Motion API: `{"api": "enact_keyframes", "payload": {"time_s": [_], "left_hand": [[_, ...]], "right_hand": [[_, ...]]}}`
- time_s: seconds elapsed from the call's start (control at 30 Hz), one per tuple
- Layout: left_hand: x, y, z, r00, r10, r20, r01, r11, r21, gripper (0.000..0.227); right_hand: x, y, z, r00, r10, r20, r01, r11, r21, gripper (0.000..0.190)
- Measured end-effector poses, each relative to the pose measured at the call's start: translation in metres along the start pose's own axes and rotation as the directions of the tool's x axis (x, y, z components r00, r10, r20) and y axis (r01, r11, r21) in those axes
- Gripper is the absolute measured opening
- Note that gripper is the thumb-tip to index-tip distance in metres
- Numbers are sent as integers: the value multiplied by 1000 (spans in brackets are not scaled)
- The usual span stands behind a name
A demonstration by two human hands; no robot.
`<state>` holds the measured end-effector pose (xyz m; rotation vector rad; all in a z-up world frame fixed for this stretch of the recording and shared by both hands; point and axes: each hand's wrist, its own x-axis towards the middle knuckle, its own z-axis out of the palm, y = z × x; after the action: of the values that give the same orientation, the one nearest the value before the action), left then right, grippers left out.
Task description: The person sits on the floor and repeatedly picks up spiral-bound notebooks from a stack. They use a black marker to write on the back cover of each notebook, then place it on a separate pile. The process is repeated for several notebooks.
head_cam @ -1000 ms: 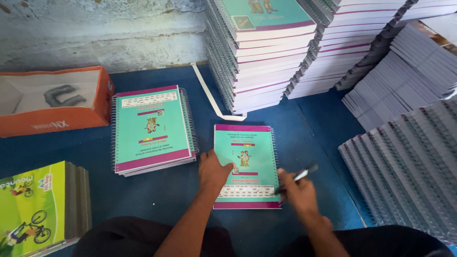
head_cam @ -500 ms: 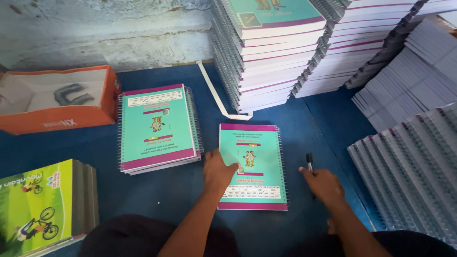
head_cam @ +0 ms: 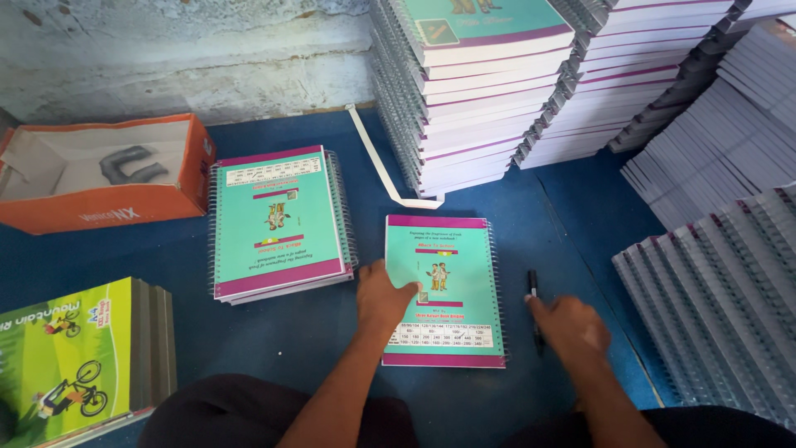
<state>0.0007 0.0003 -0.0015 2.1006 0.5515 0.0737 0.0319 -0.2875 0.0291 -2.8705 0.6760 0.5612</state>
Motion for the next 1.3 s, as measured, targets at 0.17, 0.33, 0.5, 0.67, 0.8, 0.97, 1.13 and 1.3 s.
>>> {"api": "enact_keyframes", "payload": {"time_s": [0.17, 0.33, 0.5, 0.67, 0.8, 0.97, 1.13, 1.3], "left_hand": [[8, -12, 10, 999, -46, -18, 46, 999, -12, 56], [17, -27, 19, 998, -63, 25, 68, 896, -439, 51], [22, -32, 16, 937, -193, 291, 346, 628, -698, 41], [17, -19, 12, 916, -127, 380, 381, 565, -732, 43], [8, -5, 11, 943, -69, 326, 295, 629, -719, 51], [3, 2, 7, 945, -6, 328, 259, 626, -736, 55], [-1, 11, 3, 946, 39, 321, 244, 566, -787, 53], [-12, 24, -9, 949, 60, 309, 242, 490, -837, 55]], "right_hand": [[-2, -4, 17, 953, -263, -152, 297, 912, 283, 49], [9, -11, 56, 914, -379, -146, 405, 827, 389, 46], [19, -8, 64, 908, -396, -139, 418, 823, 385, 47], [13, -9, 57, 917, -380, -121, 394, 817, 421, 47], [12, -12, 54, 952, -306, -22, 286, 857, 428, 55], [19, -10, 60, 933, -345, -107, 354, 816, 457, 51], [19, -7, 61, 946, -310, -97, 305, 740, 600, 46], [15, -15, 49, 972, -221, 76, 98, 679, 727, 44]]}}
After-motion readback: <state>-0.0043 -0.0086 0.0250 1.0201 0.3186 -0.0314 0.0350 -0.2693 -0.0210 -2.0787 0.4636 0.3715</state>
